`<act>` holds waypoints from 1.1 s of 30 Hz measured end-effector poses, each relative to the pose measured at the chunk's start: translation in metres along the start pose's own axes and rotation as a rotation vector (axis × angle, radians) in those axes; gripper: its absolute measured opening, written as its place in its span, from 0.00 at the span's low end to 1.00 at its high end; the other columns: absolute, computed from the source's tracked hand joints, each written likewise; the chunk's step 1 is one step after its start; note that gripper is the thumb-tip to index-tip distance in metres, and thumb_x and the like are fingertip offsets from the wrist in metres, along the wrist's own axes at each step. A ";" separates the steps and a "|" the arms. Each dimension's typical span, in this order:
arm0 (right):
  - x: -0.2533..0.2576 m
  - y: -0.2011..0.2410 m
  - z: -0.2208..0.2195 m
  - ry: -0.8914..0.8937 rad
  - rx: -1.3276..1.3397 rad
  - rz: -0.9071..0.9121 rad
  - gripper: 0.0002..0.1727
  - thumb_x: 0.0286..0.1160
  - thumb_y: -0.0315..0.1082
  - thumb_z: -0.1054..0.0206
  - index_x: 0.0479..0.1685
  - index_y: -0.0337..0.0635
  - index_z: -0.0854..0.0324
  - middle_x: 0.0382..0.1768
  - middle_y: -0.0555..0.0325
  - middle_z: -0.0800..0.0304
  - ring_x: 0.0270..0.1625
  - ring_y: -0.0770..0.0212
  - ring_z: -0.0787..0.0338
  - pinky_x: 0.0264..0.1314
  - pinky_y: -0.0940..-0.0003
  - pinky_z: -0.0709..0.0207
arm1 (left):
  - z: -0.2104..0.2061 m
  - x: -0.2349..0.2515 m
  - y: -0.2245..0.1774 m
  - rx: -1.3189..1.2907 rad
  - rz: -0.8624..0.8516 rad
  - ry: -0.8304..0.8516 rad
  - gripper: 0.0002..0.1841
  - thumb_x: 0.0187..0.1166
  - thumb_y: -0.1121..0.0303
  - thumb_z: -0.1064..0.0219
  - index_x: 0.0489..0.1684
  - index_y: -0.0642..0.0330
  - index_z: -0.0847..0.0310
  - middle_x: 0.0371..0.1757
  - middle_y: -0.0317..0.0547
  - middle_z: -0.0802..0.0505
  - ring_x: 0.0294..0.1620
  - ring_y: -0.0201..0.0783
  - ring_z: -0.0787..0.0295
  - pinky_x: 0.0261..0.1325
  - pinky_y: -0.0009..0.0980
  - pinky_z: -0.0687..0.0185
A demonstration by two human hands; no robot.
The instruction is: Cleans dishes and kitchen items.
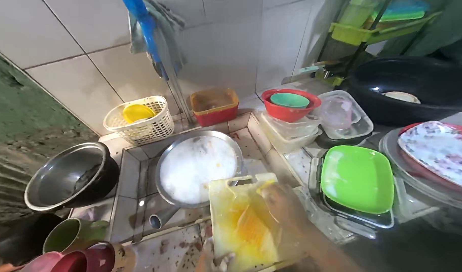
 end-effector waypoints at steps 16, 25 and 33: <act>0.013 0.024 -0.016 0.076 0.021 0.184 0.12 0.81 0.27 0.36 0.51 0.29 0.11 0.56 0.37 0.09 0.64 0.36 0.12 0.68 0.44 0.20 | 0.001 -0.001 -0.009 -0.048 0.012 0.050 0.34 0.76 0.70 0.26 0.80 0.73 0.37 0.65 0.65 0.12 0.65 0.50 0.12 0.70 0.44 0.19; 0.024 0.018 -0.017 0.136 0.000 0.097 0.12 0.81 0.27 0.36 0.53 0.29 0.12 0.60 0.35 0.11 0.68 0.35 0.15 0.75 0.39 0.27 | -0.001 0.000 -0.003 -0.139 0.052 0.028 0.35 0.75 0.72 0.25 0.81 0.71 0.36 0.67 0.63 0.14 0.66 0.48 0.13 0.70 0.41 0.19; 0.032 0.029 -0.032 0.272 0.007 -0.022 0.17 0.86 0.29 0.41 0.65 0.29 0.17 0.69 0.35 0.17 0.76 0.35 0.21 0.80 0.42 0.31 | -0.002 0.005 -0.004 -0.092 0.064 0.057 0.35 0.77 0.71 0.27 0.84 0.69 0.39 0.68 0.63 0.15 0.66 0.48 0.14 0.70 0.41 0.20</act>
Point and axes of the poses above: each hand's wrist, its own x-axis towards the middle knuckle, its own z-axis out of the back of the hand, y = z × x, the point moved 9 cm from there along x, towards the middle knuckle
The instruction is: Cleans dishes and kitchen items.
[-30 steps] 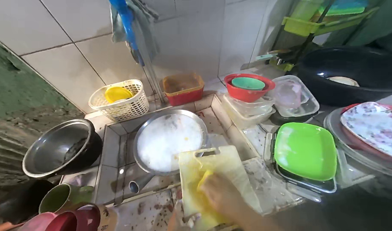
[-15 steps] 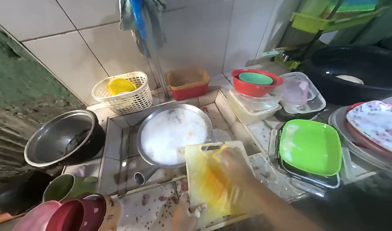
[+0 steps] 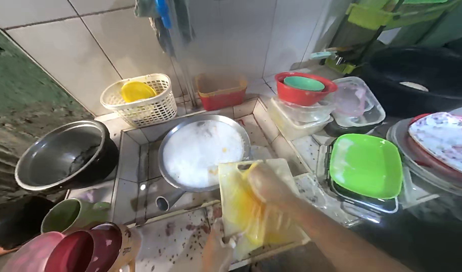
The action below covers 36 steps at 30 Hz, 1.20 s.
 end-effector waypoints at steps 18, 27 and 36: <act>-0.002 -0.005 0.004 -0.054 0.005 -0.078 0.15 0.84 0.28 0.39 0.61 0.31 0.16 0.65 0.33 0.17 0.72 0.34 0.20 0.76 0.40 0.28 | -0.002 -0.002 0.001 -0.056 -0.003 0.009 0.32 0.78 0.71 0.29 0.81 0.69 0.37 0.67 0.61 0.15 0.65 0.45 0.14 0.68 0.40 0.19; -0.016 -0.018 0.006 -0.036 -0.034 -0.094 0.15 0.83 0.27 0.38 0.63 0.32 0.16 0.67 0.32 0.18 0.73 0.32 0.21 0.77 0.38 0.29 | -0.003 -0.003 0.004 -0.077 0.008 0.010 0.31 0.79 0.71 0.29 0.81 0.66 0.36 0.66 0.60 0.14 0.64 0.44 0.13 0.67 0.39 0.18; -0.035 -0.011 0.002 -0.066 -0.039 -0.017 0.12 0.83 0.26 0.38 0.55 0.32 0.12 0.59 0.34 0.13 0.67 0.34 0.16 0.71 0.41 0.23 | -0.004 -0.001 0.003 -0.113 -0.029 0.030 0.30 0.79 0.73 0.30 0.80 0.70 0.37 0.66 0.62 0.15 0.63 0.45 0.13 0.67 0.39 0.17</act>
Point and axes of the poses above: each hand's wrist, its own x-axis towards the middle knuckle, its own z-axis out of the back of the hand, y = z × x, the point moved 9 cm from there along x, towards the middle knuckle
